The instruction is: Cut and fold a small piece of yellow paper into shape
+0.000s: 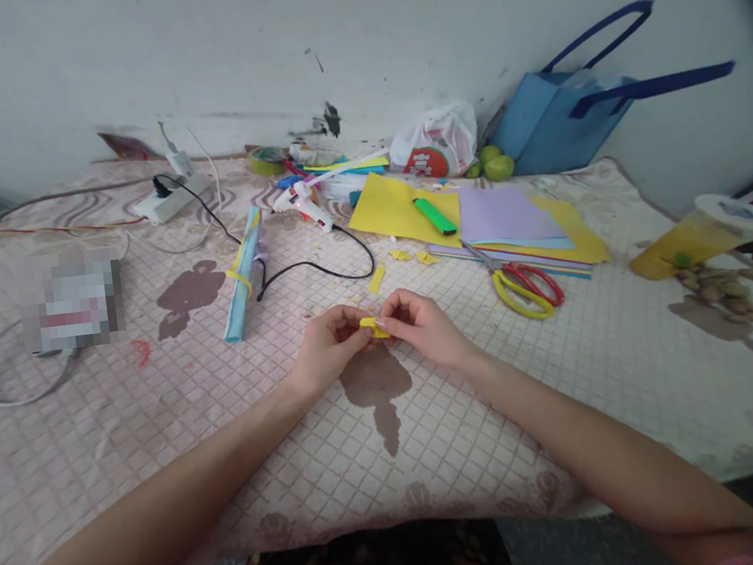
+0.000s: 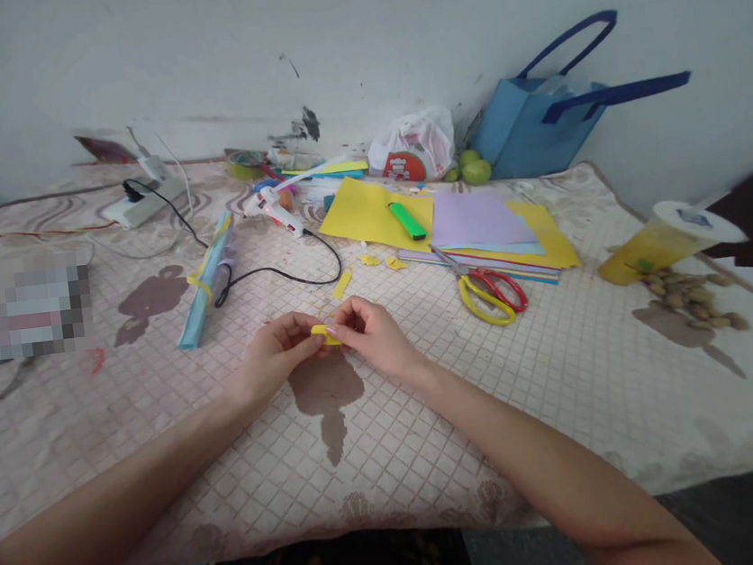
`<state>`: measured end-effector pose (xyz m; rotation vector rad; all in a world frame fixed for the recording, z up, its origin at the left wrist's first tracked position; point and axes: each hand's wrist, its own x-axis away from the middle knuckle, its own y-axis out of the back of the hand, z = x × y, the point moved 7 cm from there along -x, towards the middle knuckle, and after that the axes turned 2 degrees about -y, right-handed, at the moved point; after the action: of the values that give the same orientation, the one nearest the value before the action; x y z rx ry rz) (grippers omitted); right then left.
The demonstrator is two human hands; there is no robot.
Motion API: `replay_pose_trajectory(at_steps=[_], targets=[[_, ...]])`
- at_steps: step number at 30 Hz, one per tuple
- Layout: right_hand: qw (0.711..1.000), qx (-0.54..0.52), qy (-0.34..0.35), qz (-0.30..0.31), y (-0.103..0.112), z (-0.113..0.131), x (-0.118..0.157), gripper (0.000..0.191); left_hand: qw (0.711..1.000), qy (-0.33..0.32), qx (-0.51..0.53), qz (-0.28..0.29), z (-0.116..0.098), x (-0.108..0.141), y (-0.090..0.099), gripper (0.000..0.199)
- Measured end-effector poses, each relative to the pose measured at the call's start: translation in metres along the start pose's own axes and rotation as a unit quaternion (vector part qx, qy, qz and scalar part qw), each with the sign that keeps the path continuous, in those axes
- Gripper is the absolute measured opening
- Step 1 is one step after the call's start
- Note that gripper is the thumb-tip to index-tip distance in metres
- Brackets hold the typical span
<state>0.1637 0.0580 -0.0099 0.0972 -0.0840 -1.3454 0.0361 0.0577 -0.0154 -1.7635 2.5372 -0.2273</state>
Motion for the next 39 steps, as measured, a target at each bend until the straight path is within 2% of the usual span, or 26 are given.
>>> replay_pose_trajectory(at_steps=[8,15,22,25,33,39], targets=[[0.994,0.093,0.059,-0.003,-0.002,0.011,0.005,0.016,0.999,-0.011,-0.034,-0.020,-0.002,0.000,0.002,0.018],[1.000,0.019,0.015,0.017,-0.001,0.001,0.001,0.021,0.999,-0.003,-0.034,-0.010,-0.003,0.001,0.002,0.017],[0.996,0.082,0.043,0.006,0.000,0.006,0.002,0.016,0.999,0.006,-0.044,-0.009,-0.002,-0.001,0.003,0.017],[0.996,0.076,0.042,0.000,0.002,0.005,0.002,0.017,0.999,0.010,-0.052,-0.010,-0.001,-0.001,0.004,0.018],[1.000,0.025,0.015,0.007,0.003,0.000,0.000,0.020,0.999,0.022,-0.033,0.008,-0.003,0.000,0.001,0.020],[0.995,-0.072,-0.066,0.031,0.001,-0.008,0.000,0.024,0.999,0.031,-0.024,0.027,0.001,0.000,0.001,0.022]])
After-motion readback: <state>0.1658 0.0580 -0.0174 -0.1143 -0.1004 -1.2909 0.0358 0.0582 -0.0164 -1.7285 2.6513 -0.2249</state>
